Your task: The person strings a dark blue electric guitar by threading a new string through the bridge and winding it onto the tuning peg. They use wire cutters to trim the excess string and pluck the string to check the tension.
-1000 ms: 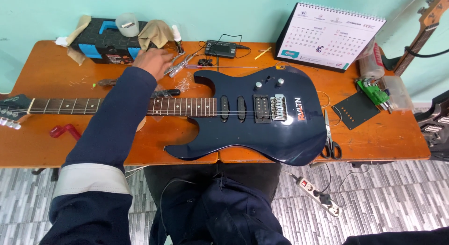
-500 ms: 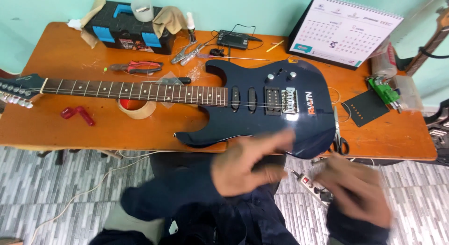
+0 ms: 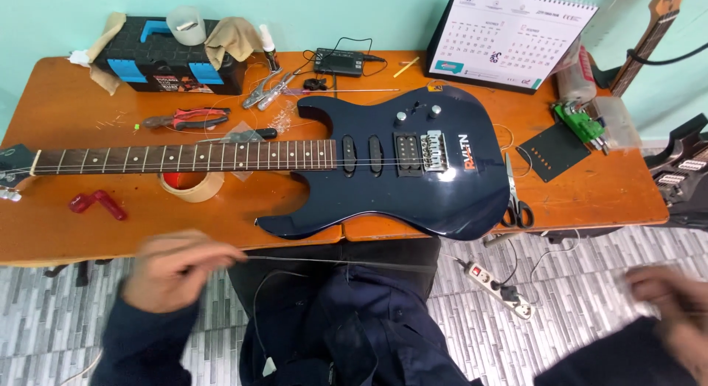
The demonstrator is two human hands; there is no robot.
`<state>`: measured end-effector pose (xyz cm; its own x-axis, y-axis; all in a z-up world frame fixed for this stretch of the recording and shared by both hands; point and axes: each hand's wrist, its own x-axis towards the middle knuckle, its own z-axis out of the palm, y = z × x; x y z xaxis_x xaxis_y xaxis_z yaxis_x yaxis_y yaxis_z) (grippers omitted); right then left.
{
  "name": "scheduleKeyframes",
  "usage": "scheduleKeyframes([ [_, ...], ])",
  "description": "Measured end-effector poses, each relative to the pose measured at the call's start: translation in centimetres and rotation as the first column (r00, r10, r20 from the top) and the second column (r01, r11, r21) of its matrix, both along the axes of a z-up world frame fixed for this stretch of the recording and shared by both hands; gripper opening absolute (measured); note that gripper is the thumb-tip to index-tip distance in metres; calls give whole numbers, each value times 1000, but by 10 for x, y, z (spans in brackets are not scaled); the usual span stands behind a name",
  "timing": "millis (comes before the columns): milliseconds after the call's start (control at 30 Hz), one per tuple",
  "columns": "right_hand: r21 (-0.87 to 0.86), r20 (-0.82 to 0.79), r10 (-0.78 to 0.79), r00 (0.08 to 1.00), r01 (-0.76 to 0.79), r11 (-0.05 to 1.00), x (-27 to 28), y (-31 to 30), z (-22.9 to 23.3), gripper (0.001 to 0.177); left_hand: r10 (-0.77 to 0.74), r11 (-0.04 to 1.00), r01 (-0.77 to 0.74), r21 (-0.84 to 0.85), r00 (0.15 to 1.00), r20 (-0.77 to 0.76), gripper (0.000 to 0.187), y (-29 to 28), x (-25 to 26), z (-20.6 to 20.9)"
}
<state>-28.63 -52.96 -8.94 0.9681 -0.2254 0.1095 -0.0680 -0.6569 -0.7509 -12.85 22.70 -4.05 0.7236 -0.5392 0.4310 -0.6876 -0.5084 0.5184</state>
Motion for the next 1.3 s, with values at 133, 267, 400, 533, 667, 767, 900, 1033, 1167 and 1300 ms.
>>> scheduleKeyframes([
  [133, 43, -478, 291, 829, -308, 950, 41, 93, 14, 25, 163, 934, -320, 161, 780, 604, 8, 10, -2, 0],
  [267, 147, -464, 516, 721, -511, 847, 76, 201, 34, 51, -112, 963, -79, 258, 754, 647, 23, -145, 45, -73],
  [400, 251, 161, 589, 792, -610, 752, 107, 293, 87, 48, -667, 733, 210, 647, 409, 623, 47, -166, 0, 1],
  [533, 266, 187, 724, 664, -743, 613, 134, 352, 88, 39, -685, 728, 376, 573, 404, 606, 41, -199, -2, -20],
  [667, 583, 163, 640, 751, -597, 551, 143, 383, 81, 29, -728, 685, 359, 634, 369, 578, 37, -205, -12, -42],
  [767, 635, 153, 579, 801, -528, 563, 148, 390, 76, 21, -703, 710, 403, 577, 375, 604, 28, -206, -14, -49],
  [900, 649, 164, 582, 797, -531, 545, 150, 384, 64, 20, -538, 812, 476, 339, 382, 751, 15, -192, -11, 22],
  [1033, 684, 156, 602, 783, -525, 506, 142, 386, 52, 21, 359, 859, -285, -425, 927, 104, 45, -185, -14, 14],
  [1167, 671, 180, 618, 765, -555, 492, 141, 396, 43, 17, -147, 723, -114, -681, 938, -313, 30, -187, 9, 14],
  [1300, 734, 150, 634, 759, -515, 443, 133, 401, 29, 19, -192, 652, -195, -733, 892, -408, 27, -197, 8, 5],
])
